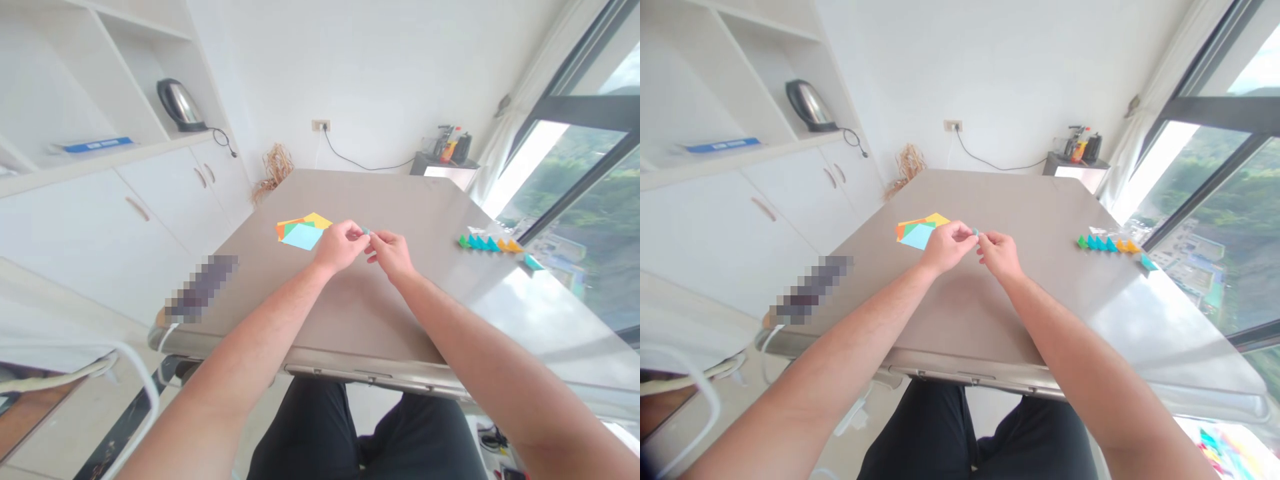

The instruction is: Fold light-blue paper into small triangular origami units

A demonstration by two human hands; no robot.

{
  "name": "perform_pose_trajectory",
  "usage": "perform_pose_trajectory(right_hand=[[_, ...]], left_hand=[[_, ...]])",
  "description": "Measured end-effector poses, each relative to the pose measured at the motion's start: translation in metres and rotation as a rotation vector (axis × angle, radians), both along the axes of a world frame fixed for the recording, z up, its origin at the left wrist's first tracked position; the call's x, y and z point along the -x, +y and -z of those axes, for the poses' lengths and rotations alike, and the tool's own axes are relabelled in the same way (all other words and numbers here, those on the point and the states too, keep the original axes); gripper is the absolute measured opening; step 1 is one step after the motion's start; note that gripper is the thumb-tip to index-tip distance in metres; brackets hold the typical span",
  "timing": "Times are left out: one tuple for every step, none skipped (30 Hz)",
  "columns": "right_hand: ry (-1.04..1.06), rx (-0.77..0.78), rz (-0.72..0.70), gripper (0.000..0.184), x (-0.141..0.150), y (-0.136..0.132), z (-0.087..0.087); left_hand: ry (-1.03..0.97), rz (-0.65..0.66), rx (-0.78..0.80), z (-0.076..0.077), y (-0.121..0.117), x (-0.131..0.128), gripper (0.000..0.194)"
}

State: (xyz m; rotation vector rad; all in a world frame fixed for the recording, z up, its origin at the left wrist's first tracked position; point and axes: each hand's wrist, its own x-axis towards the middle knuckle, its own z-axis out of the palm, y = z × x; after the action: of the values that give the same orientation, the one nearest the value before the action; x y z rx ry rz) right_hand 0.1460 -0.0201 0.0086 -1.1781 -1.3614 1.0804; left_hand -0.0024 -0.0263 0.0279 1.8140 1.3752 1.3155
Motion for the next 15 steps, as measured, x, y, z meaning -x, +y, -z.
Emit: perform_pose_trajectory(right_hand=[[0.046, 0.004, -0.009, 0.027, -0.007, 0.003, 0.0], [0.104, 0.016, -0.02, 0.03, -0.013, 0.006, 0.0], [0.162, 0.032, -0.037, 0.031, -0.019, 0.009, 0.0], [0.203, 0.048, -0.054, 0.032, -0.024, 0.012, 0.0], [0.222, 0.062, -0.066, 0.032, -0.028, 0.014, 0.001], [0.22, 0.074, -0.069, 0.032, -0.032, 0.015, 0.002], [0.199, 0.083, -0.063, 0.031, -0.035, 0.016, 0.003], [0.171, 0.09, -0.051, 0.03, -0.038, 0.017, 0.004], [0.147, 0.092, -0.035, 0.029, -0.04, 0.017, 0.005], [0.132, 0.089, -0.022, 0.028, -0.041, 0.018, 0.007], [0.12, 0.079, -0.014, 0.028, -0.042, 0.018, 0.008], [0.108, 0.067, -0.006, 0.028, -0.042, 0.018, 0.009], [0.095, 0.055, 0.001, 0.028, -0.042, 0.018, 0.01], [0.081, 0.044, 0.007, 0.028, -0.042, 0.018, 0.011], [0.066, 0.036, 0.014, 0.029, -0.041, 0.018, 0.012]], left_hand=[[0.013, 0.018, -0.012, -0.003, 0.004, -0.006, 0.015], [0.026, 0.039, -0.018, -0.004, 0.007, -0.011, 0.014], [0.041, 0.057, -0.023, -0.005, 0.011, -0.016, 0.012], [0.056, 0.078, -0.024, -0.004, 0.015, -0.019, 0.01], [0.064, 0.103, -0.022, -0.002, 0.018, -0.022, 0.009], [0.062, 0.13, -0.019, 0.002, 0.022, -0.024, 0.009], [0.045, 0.158, -0.016, 0.007, 0.025, -0.026, 0.01], [0.005, 0.185, -0.01, 0.013, 0.028, -0.027, 0.011], [-0.046, 0.191, -0.004, 0.019, 0.03, -0.027, 0.011], [-0.107, 0.175, 0.003, 0.024, 0.031, -0.028, 0.016], [-0.175, 0.158, 0.027, 0.028, 0.032, -0.028, 0.022], [-0.237, 0.16, 0.072, 0.031, 0.032, -0.029, 0.027], [-0.296, 0.18, 0.13, 0.033, 0.031, -0.03, 0.028], [-0.347, 0.203, 0.191, 0.034, 0.03, -0.03, 0.025], [-0.378, 0.222, 0.246, 0.034, 0.028, -0.031, 0.019]])
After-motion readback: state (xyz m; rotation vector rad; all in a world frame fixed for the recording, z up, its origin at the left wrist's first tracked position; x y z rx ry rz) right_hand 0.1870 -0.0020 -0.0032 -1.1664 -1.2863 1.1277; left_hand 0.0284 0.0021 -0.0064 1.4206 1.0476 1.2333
